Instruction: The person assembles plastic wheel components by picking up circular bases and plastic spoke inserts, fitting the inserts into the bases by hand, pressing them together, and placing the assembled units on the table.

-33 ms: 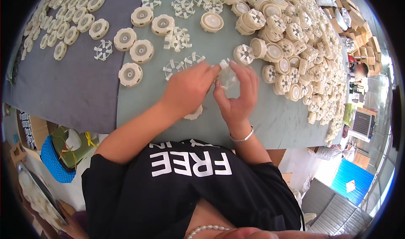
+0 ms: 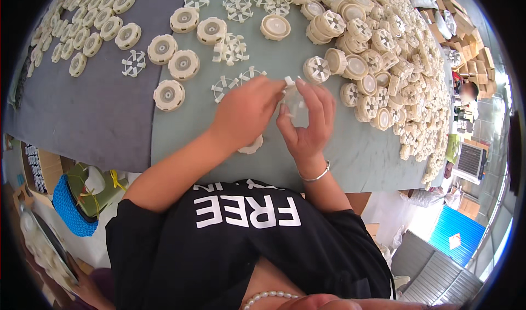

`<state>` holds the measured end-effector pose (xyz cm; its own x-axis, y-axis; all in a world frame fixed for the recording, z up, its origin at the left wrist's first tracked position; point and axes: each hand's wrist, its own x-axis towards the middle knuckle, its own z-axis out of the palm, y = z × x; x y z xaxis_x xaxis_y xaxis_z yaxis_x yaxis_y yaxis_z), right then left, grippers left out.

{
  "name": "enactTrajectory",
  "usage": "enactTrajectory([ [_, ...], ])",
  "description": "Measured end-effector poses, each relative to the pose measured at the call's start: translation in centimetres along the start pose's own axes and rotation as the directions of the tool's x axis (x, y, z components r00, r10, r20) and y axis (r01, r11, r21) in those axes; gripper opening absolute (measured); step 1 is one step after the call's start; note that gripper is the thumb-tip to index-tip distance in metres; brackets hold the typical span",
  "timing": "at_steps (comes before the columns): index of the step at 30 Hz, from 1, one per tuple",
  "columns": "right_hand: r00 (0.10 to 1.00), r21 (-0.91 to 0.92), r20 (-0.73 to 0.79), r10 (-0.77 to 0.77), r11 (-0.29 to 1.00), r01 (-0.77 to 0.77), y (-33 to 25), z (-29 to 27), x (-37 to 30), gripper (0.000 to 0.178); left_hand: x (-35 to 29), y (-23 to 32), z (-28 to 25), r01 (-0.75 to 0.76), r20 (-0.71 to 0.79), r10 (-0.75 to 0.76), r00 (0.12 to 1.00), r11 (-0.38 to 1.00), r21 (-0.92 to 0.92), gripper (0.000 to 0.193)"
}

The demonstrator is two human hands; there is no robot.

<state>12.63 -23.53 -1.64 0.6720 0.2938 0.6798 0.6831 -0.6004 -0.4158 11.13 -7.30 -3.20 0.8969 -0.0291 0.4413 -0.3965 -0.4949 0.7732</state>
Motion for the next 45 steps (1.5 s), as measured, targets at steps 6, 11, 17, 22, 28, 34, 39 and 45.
enactTrajectory([
  [6,0.689,0.598,0.290,0.664,0.437,-0.672,-0.3,0.3,0.2,0.059,0.0,-0.3,-0.4,-0.266,-0.021,0.290,0.957,0.902,0.341,0.026],
  [11,0.999,0.055,-0.007,-0.039,0.998,0.039,-0.5,-0.3,0.6,0.058,1.2,-1.5,-0.4,0.240,-0.043,-0.264,0.964,0.925,-0.293,0.027],
  [17,0.809,0.058,0.356,0.468,0.853,-0.519,0.5,-2.8,1.0,0.058,1.4,-2.3,-2.0,0.382,0.081,-0.374,0.924,0.889,-0.254,0.031],
  [22,0.788,-0.186,0.515,0.338,0.941,-0.282,2.2,-1.9,-0.2,0.059,0.0,-3.1,-2.2,0.112,-0.078,-0.101,0.992,0.982,0.149,0.031],
  [28,0.692,-0.094,0.585,0.424,0.882,-0.462,2.4,-3.2,-0.6,0.060,-4.0,0.0,-6.3,0.422,0.089,-0.423,0.902,0.906,0.032,0.034],
  [34,0.792,0.306,0.608,0.064,0.901,-0.308,-0.5,-3.0,-0.3,0.060,-7.9,2.0,-5.2,0.513,0.308,-0.454,0.836,0.846,-0.144,0.044],
  [39,0.821,0.296,0.565,0.080,0.909,-0.292,0.3,-3.0,0.1,0.060,-8.6,0.5,-4.1,0.392,0.296,-0.351,0.888,0.915,-0.092,0.051],
  [45,0.701,0.292,0.713,0.021,0.900,-0.324,-1.4,-3.1,-0.4,0.059,-8.2,1.8,-5.2,0.567,0.359,-0.457,0.814,0.758,-0.322,0.053],
])
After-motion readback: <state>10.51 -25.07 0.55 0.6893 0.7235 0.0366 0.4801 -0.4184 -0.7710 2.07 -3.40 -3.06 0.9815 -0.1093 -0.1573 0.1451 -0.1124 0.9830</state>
